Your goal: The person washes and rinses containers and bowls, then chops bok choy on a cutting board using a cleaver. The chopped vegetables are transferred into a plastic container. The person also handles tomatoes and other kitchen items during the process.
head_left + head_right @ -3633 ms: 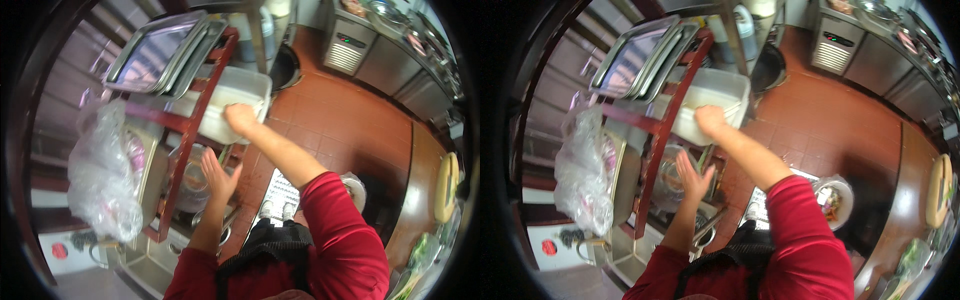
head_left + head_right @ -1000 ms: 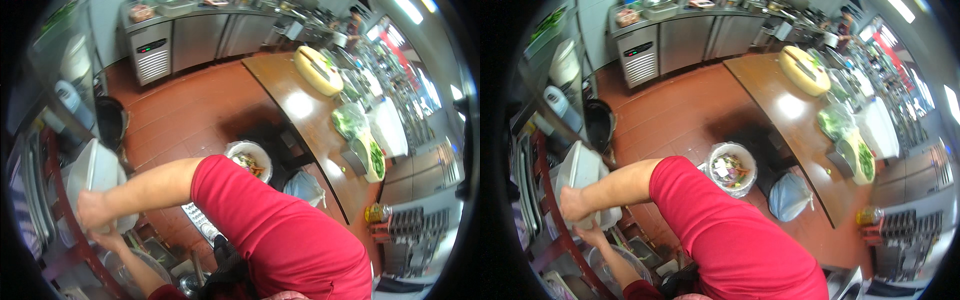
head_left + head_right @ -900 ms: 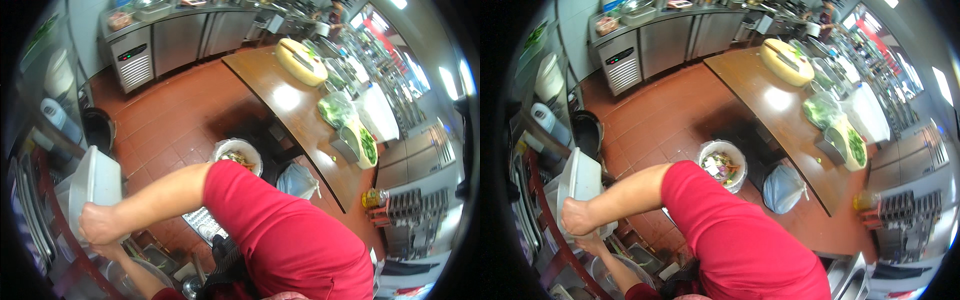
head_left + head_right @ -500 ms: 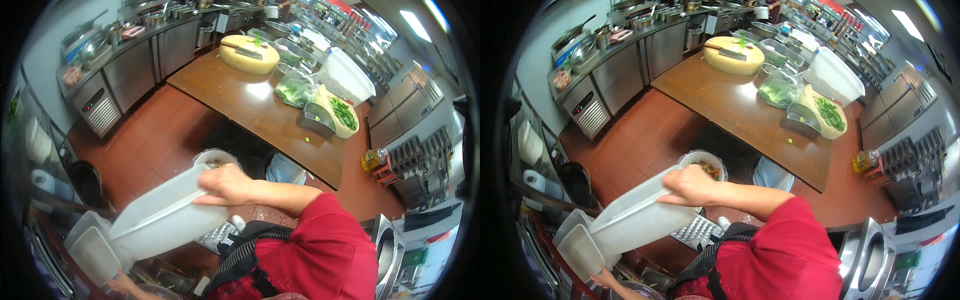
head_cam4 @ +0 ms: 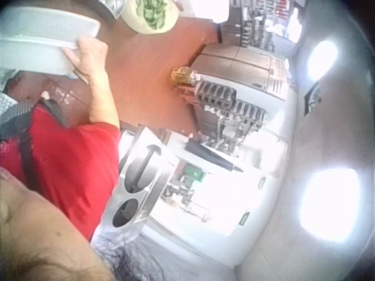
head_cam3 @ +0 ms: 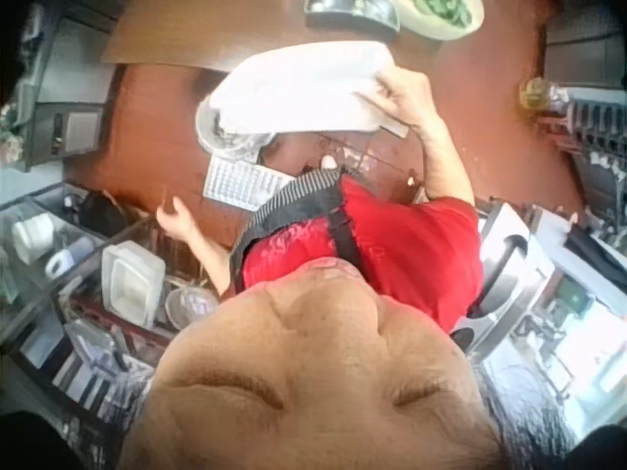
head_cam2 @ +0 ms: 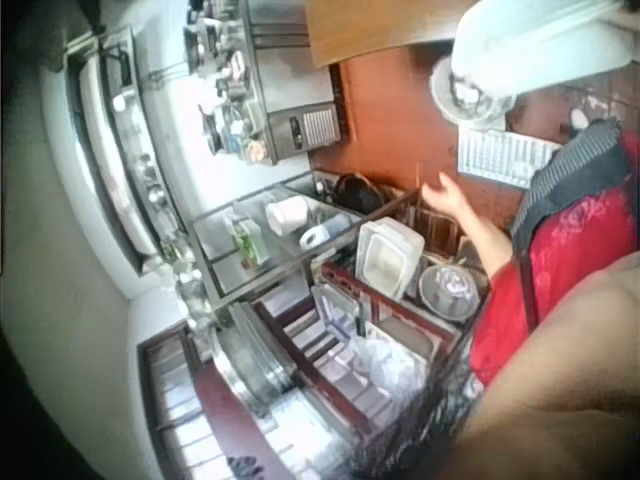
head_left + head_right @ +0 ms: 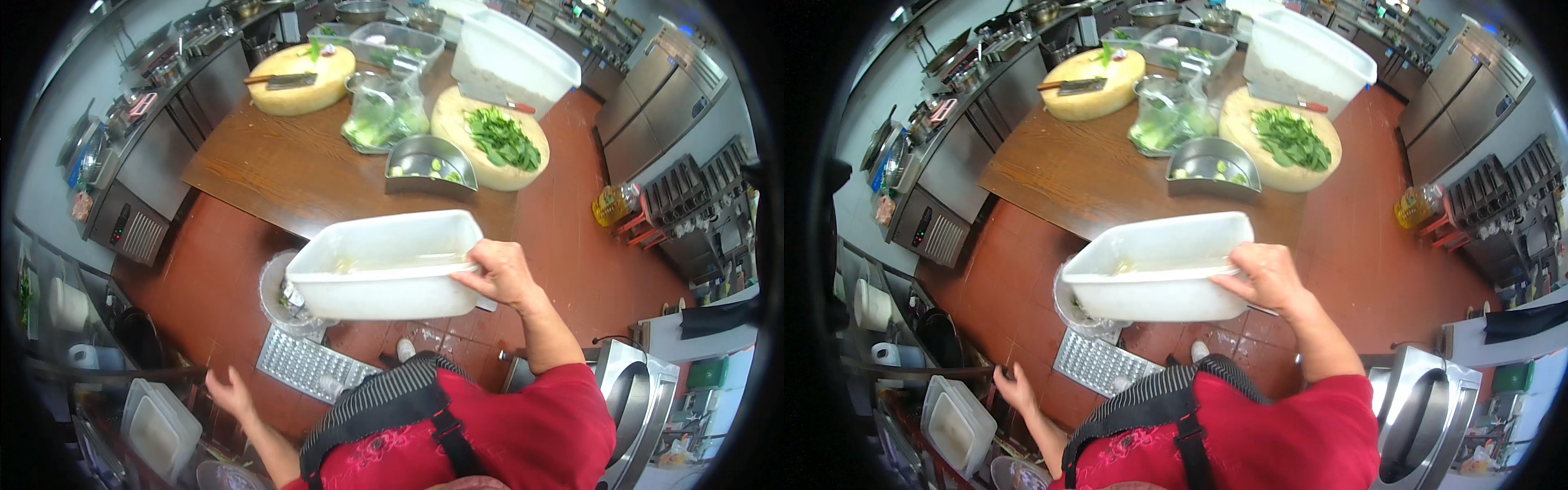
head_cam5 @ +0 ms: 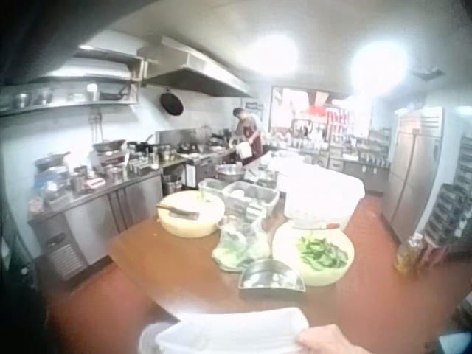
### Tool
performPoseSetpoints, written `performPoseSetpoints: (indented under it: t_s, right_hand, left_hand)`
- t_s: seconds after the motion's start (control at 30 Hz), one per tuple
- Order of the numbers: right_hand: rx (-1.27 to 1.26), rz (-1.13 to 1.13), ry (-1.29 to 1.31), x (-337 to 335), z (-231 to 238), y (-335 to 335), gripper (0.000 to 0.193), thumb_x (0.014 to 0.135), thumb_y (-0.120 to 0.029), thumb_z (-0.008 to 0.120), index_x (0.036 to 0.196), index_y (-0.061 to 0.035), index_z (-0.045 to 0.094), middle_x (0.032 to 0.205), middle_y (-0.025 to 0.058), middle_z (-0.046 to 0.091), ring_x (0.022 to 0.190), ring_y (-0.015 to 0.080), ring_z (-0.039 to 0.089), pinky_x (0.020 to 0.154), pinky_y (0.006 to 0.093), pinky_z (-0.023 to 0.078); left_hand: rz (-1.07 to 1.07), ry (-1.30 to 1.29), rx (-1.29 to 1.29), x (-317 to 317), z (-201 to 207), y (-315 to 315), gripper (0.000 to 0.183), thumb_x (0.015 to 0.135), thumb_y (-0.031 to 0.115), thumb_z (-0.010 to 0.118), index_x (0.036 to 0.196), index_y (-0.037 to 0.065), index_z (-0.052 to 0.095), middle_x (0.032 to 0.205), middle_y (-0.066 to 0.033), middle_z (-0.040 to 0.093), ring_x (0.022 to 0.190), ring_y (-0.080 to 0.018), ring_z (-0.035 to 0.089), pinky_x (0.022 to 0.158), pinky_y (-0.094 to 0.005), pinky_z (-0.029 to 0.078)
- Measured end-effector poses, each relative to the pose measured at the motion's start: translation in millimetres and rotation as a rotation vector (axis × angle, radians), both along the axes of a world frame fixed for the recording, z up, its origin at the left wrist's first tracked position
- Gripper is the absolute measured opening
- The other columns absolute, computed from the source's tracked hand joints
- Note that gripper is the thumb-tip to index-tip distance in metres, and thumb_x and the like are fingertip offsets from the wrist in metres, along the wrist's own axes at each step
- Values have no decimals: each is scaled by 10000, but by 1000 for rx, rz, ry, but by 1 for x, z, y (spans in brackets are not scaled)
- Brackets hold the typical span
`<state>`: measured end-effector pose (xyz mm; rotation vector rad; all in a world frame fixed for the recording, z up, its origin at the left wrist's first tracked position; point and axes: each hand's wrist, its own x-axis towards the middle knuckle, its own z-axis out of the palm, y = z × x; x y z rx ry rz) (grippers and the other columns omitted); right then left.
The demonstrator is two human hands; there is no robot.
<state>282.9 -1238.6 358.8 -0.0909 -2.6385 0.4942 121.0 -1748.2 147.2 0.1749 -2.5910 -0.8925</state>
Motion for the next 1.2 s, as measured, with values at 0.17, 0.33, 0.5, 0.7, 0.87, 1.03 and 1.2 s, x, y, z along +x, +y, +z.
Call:
performPoseSetpoints:
  t_s: [0.17,0.33,0.5,0.7,0.87,1.03,1.2]
  right_hand:
    - [-70,-163,-118,74,-43,67,294,706,-273,731,678,-69,522,627,89,531,579,284,552,520,370,448]
    - [-102,-274,-170,118,-106,79,273,716,-253,720,718,-62,526,691,106,554,655,297,564,554,392,462]
    - [-131,-397,-314,129,-141,58,265,741,-272,696,755,-58,540,738,121,567,708,324,578,594,422,472]
    - [-194,-316,-514,113,-139,72,293,781,-322,649,828,-42,573,796,152,599,723,342,603,622,432,479]
    - [-260,-106,-547,93,-121,115,268,802,-303,627,827,-39,592,798,161,617,729,353,613,648,443,485]
    - [-496,158,-495,91,-94,216,262,829,-310,610,828,-48,606,804,145,628,765,350,605,662,414,485]
    - [-340,-18,-325,93,-88,341,222,817,-268,620,773,-52,594,746,129,627,705,329,604,607,407,482]
  left_hand:
    - [-391,9,21,-11,45,161,483,773,150,673,1168,-58,491,1188,-223,521,1111,-347,499,971,-399,373]
    - [-772,-168,194,-8,52,272,487,771,152,675,1174,-49,490,1159,-218,544,1082,-319,526,927,-384,406]
    - [-926,-621,337,-1,32,343,497,824,240,653,1182,-57,477,1069,-179,600,903,-221,606,764,-320,490]
    - [-855,-801,585,10,14,380,642,817,158,664,1293,-46,284,1175,-192,516,1021,-215,552,787,-307,499]
    - [-629,-888,645,25,2,400,549,870,176,597,1296,6,296,1081,-155,557,714,-162,620,516,-224,471]
    - [-387,-780,754,49,4,415,500,920,246,531,1313,38,303,1056,-139,579,592,-145,616,486,-208,450]
    - [-135,-742,683,62,8,429,420,931,307,496,1214,3,433,929,-105,581,583,-169,625,467,-238,481]
